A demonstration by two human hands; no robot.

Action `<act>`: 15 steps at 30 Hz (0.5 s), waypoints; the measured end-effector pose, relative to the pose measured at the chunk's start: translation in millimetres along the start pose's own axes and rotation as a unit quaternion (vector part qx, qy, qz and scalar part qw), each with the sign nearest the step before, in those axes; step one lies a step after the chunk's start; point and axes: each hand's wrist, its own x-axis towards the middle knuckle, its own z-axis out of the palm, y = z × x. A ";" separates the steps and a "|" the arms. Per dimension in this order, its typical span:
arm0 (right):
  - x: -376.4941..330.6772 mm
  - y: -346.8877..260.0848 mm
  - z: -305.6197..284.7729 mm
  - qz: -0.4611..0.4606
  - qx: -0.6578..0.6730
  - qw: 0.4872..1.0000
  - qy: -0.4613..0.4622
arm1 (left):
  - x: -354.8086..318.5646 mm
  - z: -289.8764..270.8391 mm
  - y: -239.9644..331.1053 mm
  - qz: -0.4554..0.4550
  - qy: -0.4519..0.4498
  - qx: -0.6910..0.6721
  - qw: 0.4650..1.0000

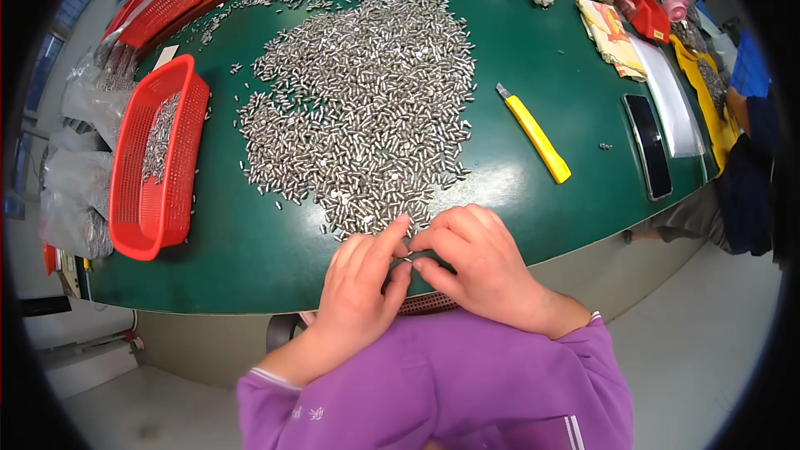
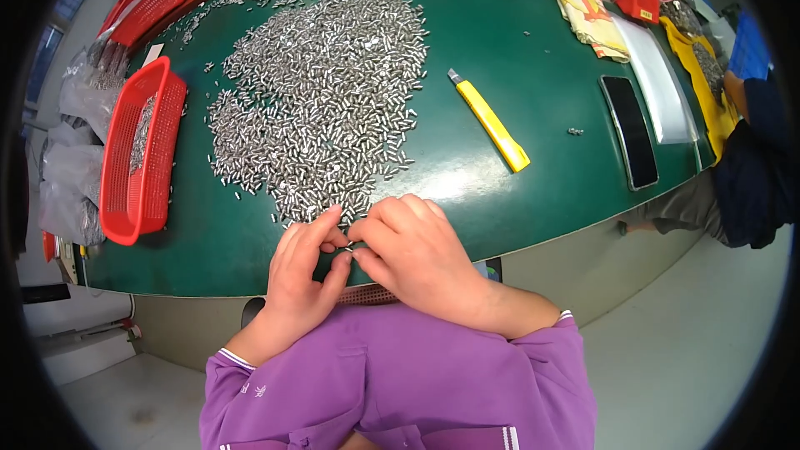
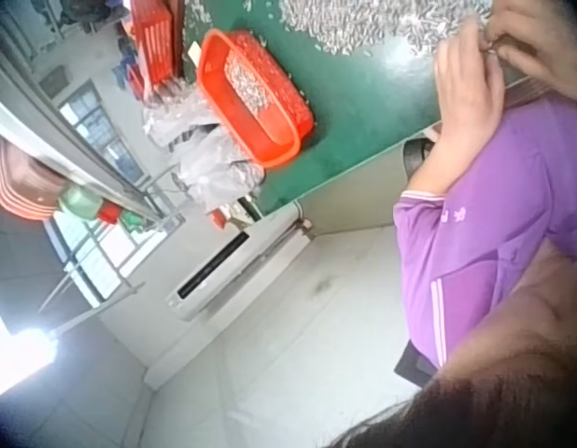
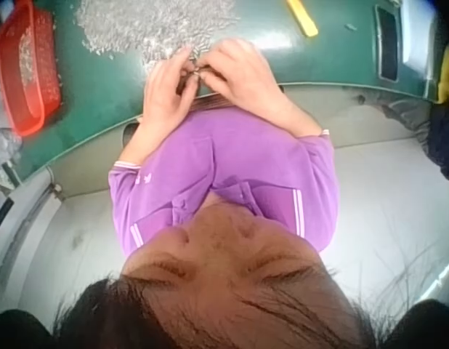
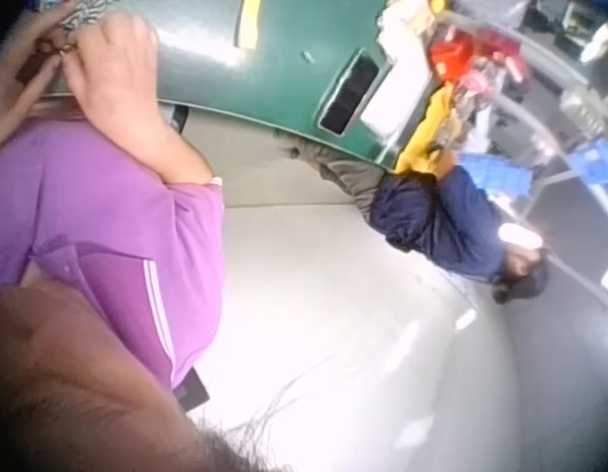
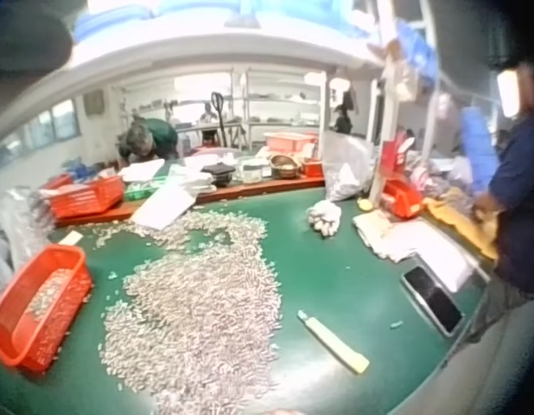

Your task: Inspecting and sorting small metal pins on a workbench in a manufacturing setting.

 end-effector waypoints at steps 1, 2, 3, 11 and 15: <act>0.0 0.2 -0.2 -0.003 -0.003 1.000 0.003 | -0.3 0.1 0.1 -0.004 0.002 0.005 1.000; -0.1 -0.2 0.8 -0.008 0.002 1.000 0.002 | -1.1 -0.2 0.2 -0.006 0.004 0.009 1.000; -0.1 2.4 2.7 -0.011 0.005 1.000 0.002 | -1.4 1.0 -1.7 -0.005 0.009 0.006 1.000; -1.8 -0.4 11.0 -0.018 -0.018 0.999 0.042 | -7.1 0.8 -0.7 -0.009 0.024 0.017 1.000; -3.3 -2.0 9.4 -0.007 -0.033 0.999 0.040 | -6.7 0.6 -0.1 0.006 0.032 0.028 0.999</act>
